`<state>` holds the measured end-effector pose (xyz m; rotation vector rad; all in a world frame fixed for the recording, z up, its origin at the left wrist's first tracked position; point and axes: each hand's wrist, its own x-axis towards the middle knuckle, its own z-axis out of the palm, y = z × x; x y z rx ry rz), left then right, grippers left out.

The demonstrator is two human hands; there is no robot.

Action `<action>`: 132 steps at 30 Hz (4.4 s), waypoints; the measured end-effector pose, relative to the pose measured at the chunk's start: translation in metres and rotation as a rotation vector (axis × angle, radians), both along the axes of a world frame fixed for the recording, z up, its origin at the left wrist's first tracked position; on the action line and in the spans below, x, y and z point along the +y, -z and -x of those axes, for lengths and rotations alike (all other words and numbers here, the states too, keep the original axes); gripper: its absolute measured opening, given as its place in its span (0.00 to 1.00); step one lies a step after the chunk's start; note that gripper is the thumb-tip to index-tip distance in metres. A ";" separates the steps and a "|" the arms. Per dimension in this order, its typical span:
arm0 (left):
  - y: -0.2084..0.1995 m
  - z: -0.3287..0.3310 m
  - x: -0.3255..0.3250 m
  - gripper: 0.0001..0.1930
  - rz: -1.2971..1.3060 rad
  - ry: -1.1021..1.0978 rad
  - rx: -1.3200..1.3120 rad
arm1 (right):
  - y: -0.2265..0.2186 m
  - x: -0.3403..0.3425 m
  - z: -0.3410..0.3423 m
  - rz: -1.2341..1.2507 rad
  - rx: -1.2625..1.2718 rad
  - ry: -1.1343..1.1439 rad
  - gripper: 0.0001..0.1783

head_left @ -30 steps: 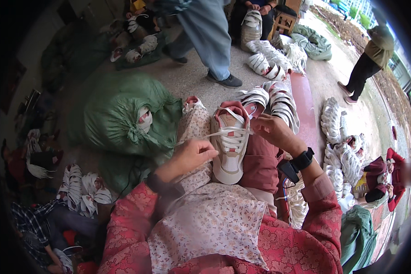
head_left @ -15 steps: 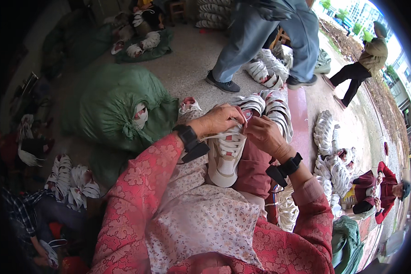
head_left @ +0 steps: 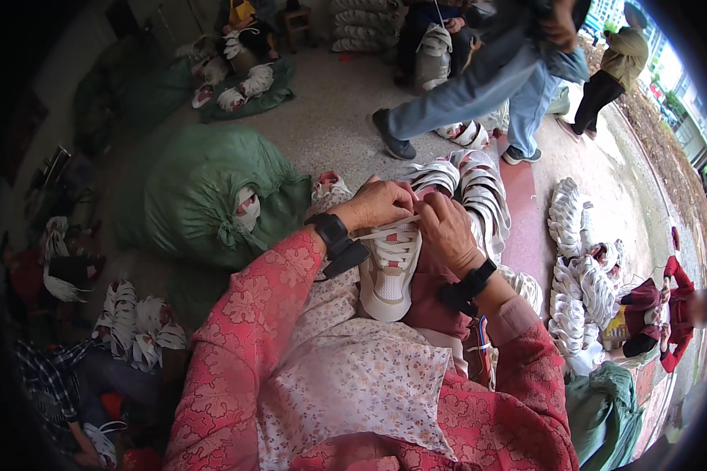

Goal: Lacing shoe uppers with strings in a factory environment.

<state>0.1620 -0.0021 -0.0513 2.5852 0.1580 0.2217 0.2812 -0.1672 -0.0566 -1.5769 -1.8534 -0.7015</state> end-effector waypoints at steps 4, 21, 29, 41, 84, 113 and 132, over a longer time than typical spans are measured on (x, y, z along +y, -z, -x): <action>0.002 -0.004 -0.002 0.11 0.081 -0.077 0.005 | -0.001 -0.011 -0.006 0.223 0.342 0.025 0.14; 0.002 -0.009 -0.008 0.08 -0.147 -0.034 0.004 | -0.034 -0.021 -0.013 0.453 0.004 -0.059 0.10; 0.003 -0.015 -0.006 0.11 -0.172 -0.093 0.080 | -0.017 -0.014 0.022 0.305 0.023 0.065 0.08; 0.005 -0.013 0.001 0.09 -0.066 -0.073 0.050 | -0.044 -0.002 -0.028 0.766 0.386 0.012 0.16; -0.016 0.070 -0.005 0.10 0.457 -0.139 -0.022 | -0.009 -0.026 -0.036 0.795 0.868 -0.009 0.35; -0.155 0.200 0.022 0.07 0.492 -0.388 -0.014 | -0.201 -0.113 0.034 0.153 1.159 -1.059 0.10; -0.098 0.315 0.057 0.09 0.591 -0.698 -0.370 | -0.221 -0.139 0.075 -0.007 1.055 -1.486 0.08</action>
